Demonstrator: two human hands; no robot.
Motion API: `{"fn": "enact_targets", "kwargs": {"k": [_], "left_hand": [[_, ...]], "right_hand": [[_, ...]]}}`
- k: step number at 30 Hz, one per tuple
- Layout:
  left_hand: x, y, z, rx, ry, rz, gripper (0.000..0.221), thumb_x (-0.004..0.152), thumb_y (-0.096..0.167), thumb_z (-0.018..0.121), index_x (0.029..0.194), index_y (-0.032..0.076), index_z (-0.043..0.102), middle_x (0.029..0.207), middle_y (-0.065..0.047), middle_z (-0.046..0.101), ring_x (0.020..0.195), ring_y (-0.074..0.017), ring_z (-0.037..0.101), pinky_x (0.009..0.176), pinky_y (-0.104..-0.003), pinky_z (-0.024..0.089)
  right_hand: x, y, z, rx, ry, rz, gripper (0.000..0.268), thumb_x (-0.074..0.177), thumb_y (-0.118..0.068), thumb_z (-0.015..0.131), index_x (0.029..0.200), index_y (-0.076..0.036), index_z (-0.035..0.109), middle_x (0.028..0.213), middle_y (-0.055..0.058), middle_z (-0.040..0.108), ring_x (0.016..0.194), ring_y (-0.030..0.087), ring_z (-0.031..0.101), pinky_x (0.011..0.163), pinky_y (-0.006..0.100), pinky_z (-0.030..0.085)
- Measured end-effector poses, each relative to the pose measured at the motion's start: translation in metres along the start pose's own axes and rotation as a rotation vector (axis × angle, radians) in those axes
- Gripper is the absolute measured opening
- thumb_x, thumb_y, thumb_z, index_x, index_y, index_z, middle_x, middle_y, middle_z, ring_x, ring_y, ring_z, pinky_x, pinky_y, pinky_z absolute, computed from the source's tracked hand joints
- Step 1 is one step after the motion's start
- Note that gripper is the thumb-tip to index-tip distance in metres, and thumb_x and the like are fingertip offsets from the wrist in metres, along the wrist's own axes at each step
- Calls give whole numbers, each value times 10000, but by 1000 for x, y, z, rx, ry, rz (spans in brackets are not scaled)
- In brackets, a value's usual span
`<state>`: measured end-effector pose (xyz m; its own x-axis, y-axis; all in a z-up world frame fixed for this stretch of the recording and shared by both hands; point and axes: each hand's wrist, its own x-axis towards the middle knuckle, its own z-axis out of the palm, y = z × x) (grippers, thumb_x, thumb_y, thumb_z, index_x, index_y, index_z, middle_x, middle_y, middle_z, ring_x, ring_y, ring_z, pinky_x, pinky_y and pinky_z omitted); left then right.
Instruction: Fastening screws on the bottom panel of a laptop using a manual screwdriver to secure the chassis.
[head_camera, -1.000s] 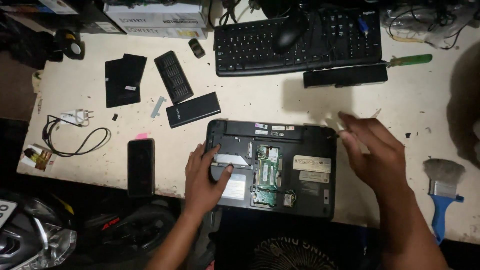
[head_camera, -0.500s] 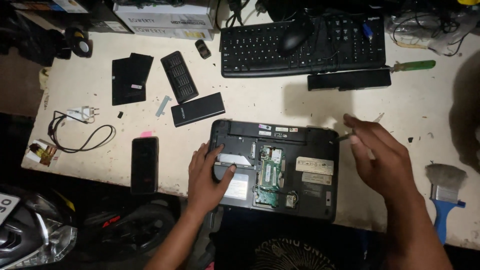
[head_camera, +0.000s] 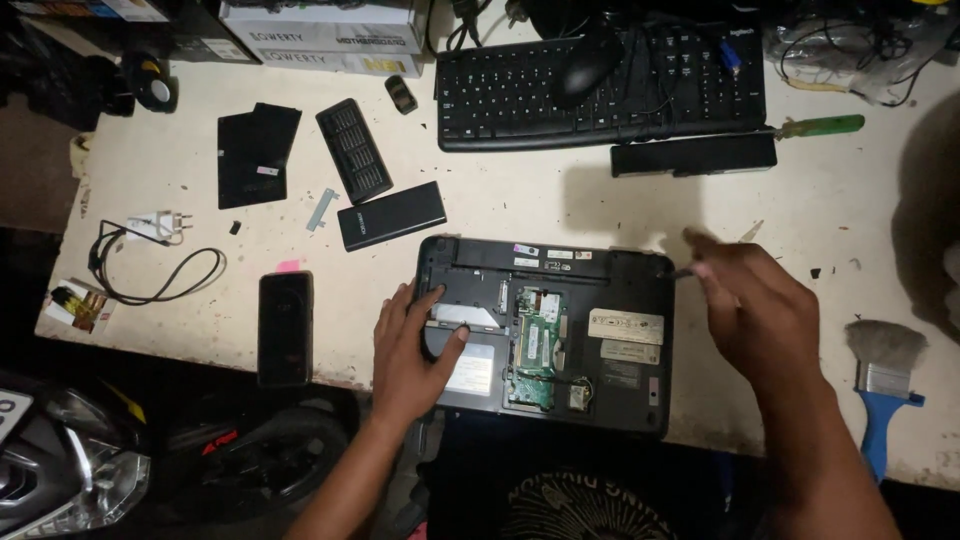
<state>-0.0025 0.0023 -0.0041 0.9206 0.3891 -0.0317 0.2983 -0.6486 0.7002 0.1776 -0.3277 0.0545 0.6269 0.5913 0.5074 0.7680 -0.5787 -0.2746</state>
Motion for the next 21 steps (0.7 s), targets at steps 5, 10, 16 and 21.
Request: {"fn": "enact_targets", "kwargs": {"k": [5, 10, 16, 21], "left_hand": [[1, 1, 1, 14, -1, -32, 595, 933, 512, 620, 1461, 246, 555, 1634, -152, 382, 1544, -369, 265, 1237, -550, 190], [1, 5, -1, 2, -33, -76, 606, 927, 512, 619, 1473, 259, 549, 1644, -149, 363, 1556, -379, 225, 1216, -554, 217], [0, 4, 0, 10, -8, -22, 595, 941, 484, 619, 1469, 220, 547, 1621, -171, 394, 1542, -378, 264, 1231, -551, 202], [0, 3, 1, 3, 2, -14, 587, 942, 474, 629, 1466, 220, 553, 1630, -147, 390, 1553, -354, 259, 1246, -542, 190]], "right_hand": [[10, -11, -7, 182, -1, -5, 312, 1071, 82, 475, 1336, 150, 624, 1307, 315, 688, 1168, 394, 704, 1034, 424, 573], [7, -7, -5, 164, 87, -8, 174, 1058, 65, 623, 1172, 93, 751, 1129, 236, 764, 1000, 314, 751, 908, 381, 600], [9, -1, 0, 68, 140, -82, 168, 979, 19, 833, 1138, 47, 786, 1008, 185, 782, 792, 252, 696, 728, 355, 569], [10, -6, -7, 235, -24, 23, 391, 1031, 96, 471, 1406, 134, 577, 1362, 327, 652, 1185, 417, 689, 994, 453, 583]]}}
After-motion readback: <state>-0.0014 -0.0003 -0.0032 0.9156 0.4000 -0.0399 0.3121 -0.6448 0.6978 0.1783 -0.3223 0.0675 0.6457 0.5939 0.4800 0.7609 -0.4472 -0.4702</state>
